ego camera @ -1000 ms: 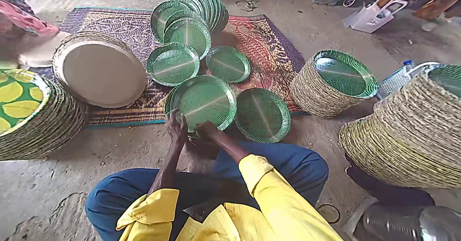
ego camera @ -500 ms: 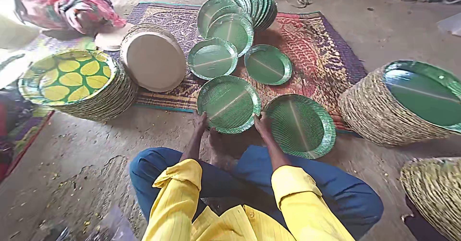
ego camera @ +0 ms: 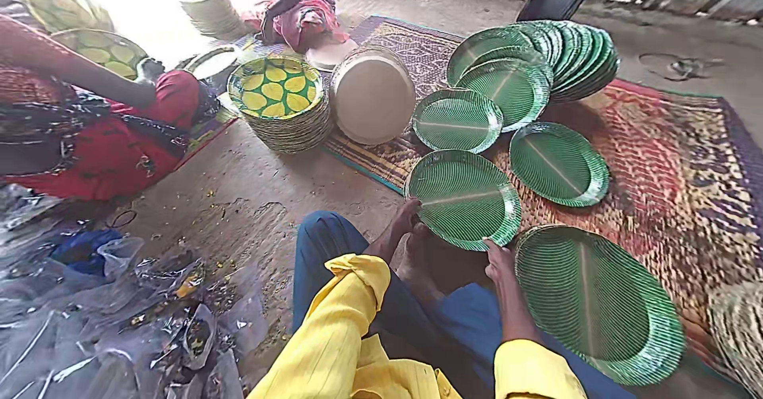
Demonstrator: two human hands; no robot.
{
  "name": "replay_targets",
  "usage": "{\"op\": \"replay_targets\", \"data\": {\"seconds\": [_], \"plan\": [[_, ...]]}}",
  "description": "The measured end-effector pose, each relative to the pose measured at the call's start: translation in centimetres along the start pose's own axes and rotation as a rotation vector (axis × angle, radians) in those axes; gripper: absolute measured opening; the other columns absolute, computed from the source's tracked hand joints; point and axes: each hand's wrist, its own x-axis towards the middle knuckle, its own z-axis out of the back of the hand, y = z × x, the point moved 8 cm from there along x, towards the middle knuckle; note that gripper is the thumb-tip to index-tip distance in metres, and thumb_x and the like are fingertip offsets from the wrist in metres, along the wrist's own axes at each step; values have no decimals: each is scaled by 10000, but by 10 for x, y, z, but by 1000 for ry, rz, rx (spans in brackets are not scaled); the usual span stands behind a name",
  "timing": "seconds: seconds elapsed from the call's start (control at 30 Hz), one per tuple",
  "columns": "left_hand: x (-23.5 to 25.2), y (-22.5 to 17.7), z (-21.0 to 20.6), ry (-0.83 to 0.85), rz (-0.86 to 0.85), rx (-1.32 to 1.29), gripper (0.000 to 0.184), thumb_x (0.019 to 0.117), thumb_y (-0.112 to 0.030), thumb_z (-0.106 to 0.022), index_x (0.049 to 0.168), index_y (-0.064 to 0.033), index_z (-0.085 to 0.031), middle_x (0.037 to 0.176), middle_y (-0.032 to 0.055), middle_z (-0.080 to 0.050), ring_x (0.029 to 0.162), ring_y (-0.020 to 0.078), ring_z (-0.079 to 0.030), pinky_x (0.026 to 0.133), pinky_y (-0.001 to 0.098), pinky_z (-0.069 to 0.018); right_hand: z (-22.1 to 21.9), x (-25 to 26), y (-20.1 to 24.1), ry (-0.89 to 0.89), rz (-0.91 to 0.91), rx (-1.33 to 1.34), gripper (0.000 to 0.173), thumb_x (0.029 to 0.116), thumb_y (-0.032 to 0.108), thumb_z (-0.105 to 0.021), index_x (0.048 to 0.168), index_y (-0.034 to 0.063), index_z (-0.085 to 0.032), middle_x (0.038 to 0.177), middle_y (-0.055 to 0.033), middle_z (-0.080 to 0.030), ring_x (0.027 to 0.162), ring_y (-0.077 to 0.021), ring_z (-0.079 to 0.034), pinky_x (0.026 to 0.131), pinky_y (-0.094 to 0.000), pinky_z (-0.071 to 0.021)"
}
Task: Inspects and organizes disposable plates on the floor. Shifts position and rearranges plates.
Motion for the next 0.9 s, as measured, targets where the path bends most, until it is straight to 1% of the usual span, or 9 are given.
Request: {"op": "replay_targets", "data": {"seconds": [0.13,0.23,0.27,0.37,0.43,0.53,0.63,0.77,0.9], "plan": [[-14,-10,-18,57,24,4,536,1070,-320,-518,1505,-26,-408,1451,255,-499,1243,348,-558,1018,523,-485,-2,0,19,-5,133,109,520,975,93,-672,1436,-50,-478,1446,-222,-529,1300,-250,-527,1103,-429,-417],[-31,-24,-17,-15,-29,58,523,1065,-362,-523,1431,5,-452,1264,242,-587,1031,305,-613,854,468,-530,-6,-5,35,33,208,121,516,982,104,-654,1441,-51,-474,1437,-210,-537,1284,-223,-535,1095,-398,-425],[-42,-32,-15,-30,-27,21,560,1059,-344,-542,1468,16,-416,1335,273,-563,1110,344,-616,907,499,-536,-9,-8,42,55,213,127,504,996,133,-642,1438,-52,-484,1417,-205,-556,1256,-215,-555,1073,-398,-445],[-84,-63,-4,-112,-58,-141,550,1053,-243,-571,1491,25,-374,1360,293,-542,1121,361,-633,903,488,-566,-33,-20,73,226,222,268,394,1074,244,-498,1382,-1,-483,1175,-125,-624,983,-161,-665,823,-370,-594],[-112,-85,12,-174,-120,-224,507,1055,-175,-559,1476,36,-372,1273,285,-573,1010,327,-657,835,442,-586,-55,-38,102,428,239,342,461,1119,360,-339,1443,39,-405,1178,-88,-632,959,-164,-683,795,-383,-603],[-153,-114,55,-277,-269,-305,381,1061,-139,-526,1379,56,-451,1095,228,-636,876,266,-680,778,402,-600,-72,-54,140,585,347,257,483,1122,344,-191,1470,45,-343,1143,-36,-681,875,-139,-708,739,-324,-597],[-188,-133,121,-363,-442,-405,245,1035,-148,-488,1233,-15,-546,1020,149,-672,875,245,-686,785,440,-594,-70,-52,152,572,425,203,354,1117,247,-303,1370,48,-451,1022,4,-698,788,-118,-718,682,-283,-614],[-234,-151,190,-503,-607,-546,283,1019,-137,-424,1282,-65,-497,1143,147,-630,993,267,-669,842,475,-587,-43,-34,142,478,427,167,253,1093,172,-433,1276,41,-549,949,16,-694,723,-90,-693,636,-253,-599],[-232,-142,282,-721,-703,-693,332,994,-145,-444,1310,-48,-480,1180,181,-616,1029,303,-662,858,511,-584,-1,-16,135,348,398,154,211,1085,157,-457,1214,53,-588,919,34,-691,699,-69,-677,624,-235,-585]]}}
